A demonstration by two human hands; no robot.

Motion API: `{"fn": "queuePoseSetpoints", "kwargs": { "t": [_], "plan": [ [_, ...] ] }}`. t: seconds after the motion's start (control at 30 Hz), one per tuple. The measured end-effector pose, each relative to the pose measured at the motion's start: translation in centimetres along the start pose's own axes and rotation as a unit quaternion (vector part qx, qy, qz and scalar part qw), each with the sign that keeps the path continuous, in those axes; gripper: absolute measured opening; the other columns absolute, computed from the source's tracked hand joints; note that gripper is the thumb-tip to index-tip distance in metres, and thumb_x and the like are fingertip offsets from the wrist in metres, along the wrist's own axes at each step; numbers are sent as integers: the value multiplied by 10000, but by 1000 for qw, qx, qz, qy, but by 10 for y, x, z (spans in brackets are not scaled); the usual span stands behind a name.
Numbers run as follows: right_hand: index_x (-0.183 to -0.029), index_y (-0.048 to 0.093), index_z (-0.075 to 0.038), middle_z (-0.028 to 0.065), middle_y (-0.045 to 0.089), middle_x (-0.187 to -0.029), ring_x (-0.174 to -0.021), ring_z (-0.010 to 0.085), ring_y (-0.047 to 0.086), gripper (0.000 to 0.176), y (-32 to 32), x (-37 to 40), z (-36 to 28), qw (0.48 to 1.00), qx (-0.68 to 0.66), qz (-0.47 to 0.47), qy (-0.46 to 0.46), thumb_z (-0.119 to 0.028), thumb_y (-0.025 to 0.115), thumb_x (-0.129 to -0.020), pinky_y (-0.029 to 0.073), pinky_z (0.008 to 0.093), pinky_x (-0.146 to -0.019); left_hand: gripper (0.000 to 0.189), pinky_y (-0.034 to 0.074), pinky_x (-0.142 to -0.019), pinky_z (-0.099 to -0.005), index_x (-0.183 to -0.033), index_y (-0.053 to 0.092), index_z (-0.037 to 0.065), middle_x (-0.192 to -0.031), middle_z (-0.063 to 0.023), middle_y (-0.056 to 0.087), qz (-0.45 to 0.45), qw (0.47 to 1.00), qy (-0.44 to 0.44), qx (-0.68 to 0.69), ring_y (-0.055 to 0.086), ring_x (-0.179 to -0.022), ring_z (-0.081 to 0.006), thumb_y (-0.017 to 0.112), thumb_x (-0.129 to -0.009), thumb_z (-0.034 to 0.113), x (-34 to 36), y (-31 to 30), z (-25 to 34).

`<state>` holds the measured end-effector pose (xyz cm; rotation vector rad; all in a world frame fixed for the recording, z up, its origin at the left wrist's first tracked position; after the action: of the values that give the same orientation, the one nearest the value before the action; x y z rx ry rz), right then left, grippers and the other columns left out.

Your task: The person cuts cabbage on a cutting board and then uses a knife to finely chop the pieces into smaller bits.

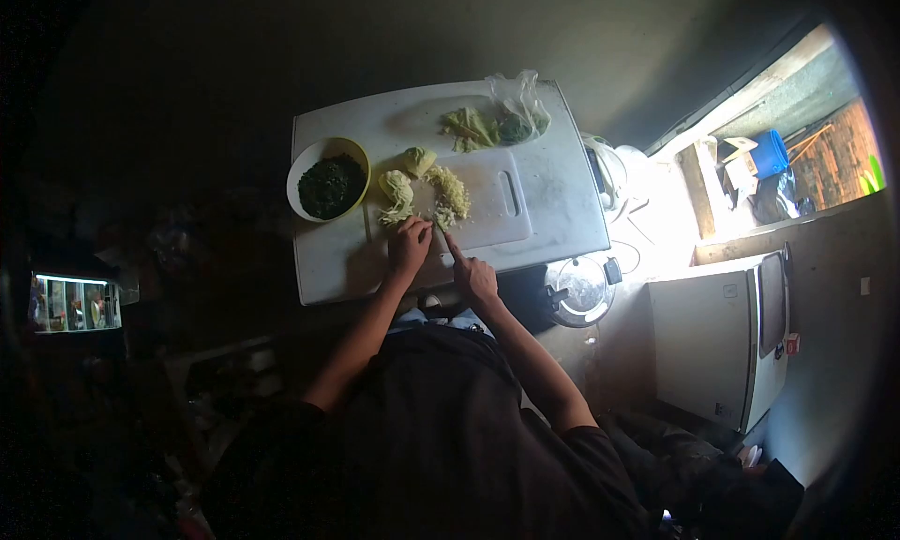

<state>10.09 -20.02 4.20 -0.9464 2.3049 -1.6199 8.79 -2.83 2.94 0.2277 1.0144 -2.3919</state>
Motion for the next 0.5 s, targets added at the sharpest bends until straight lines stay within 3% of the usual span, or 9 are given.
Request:
{"fn": "queuePoseSetpoints", "kwargs": {
  "t": [0.17,0.23,0.27,0.33,0.37,0.43,0.5],
  "plan": [
    [-1556,172,-355,239,657,-745,-680,420,663,726,26,-2,8,998,0,50,-28,-126,455,-927,515,560,-643,89,534,-690,-386,-906,713,56,-896,-86,665,2,1000,6,-10,667,-813,-302,673,-856,117,-1,-3,2],
    [-1550,207,-349,280,649,-765,-705,456,656,684,29,-3,7,994,-36,90,-49,-129,434,-944,502,576,-668,93,531,-690,-390,-897,711,48,-887,-98,667,2,1000,7,20,665,-802,-311,675,-858,124,-1,-2,-1],
    [-1550,207,-349,280,649,-765,-705,456,656,684,31,-5,9,994,-36,91,-48,-129,434,-944,502,576,-668,93,531,-690,-390,-897,711,48,-887,-98,667,1,1000,9,21,665,-802,-311,675,-858,124,0,-1,-1],
    [-1542,231,-346,298,651,-806,-717,470,649,685,8,-13,-6,995,-88,-1,43,-114,454,-938,491,586,-677,90,528,-686,-397,-871,706,39,-882,-105,668,16,999,-7,36,662,-793,-322,679,-855,123,1,-3,-3],
    [-1542,231,-346,298,651,-806,-717,470,649,685,10,-19,-1,995,-88,1,44,-114,454,-938,491,586,-677,90,528,-686,-397,-871,706,39,-882,-105,668,15,999,-6,37,662,-793,-322,679,-855,123,1,-3,-2],
    [-1537,235,-339,302,646,-786,-699,478,640,669,10,-26,2,978,-197,43,-51,-125,446,-940,481,593,-663,71,526,-682,-401,-845,700,35,-876,-105,662,16,1000,-5,8,659,-790,-323,686,-844,105,1,-2,-2],
    [-1541,223,-338,293,639,-752,-678,473,637,665,8,-21,8,986,-159,32,-35,-134,434,-944,479,591,-647,66,525,-681,-402,-834,696,33,-871,-103,657,26,1000,11,7,657,-789,-325,692,-835,99,0,-1,-1]
  ]
}}
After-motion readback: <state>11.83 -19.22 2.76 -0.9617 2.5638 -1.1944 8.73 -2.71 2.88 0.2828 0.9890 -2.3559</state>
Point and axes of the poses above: each hand's wrist, its own x-axis away from the middle knuckle, its own y-axis out of the palm, z = x × y, the point moved 4 cm from there along -x, towards the middle knuckle
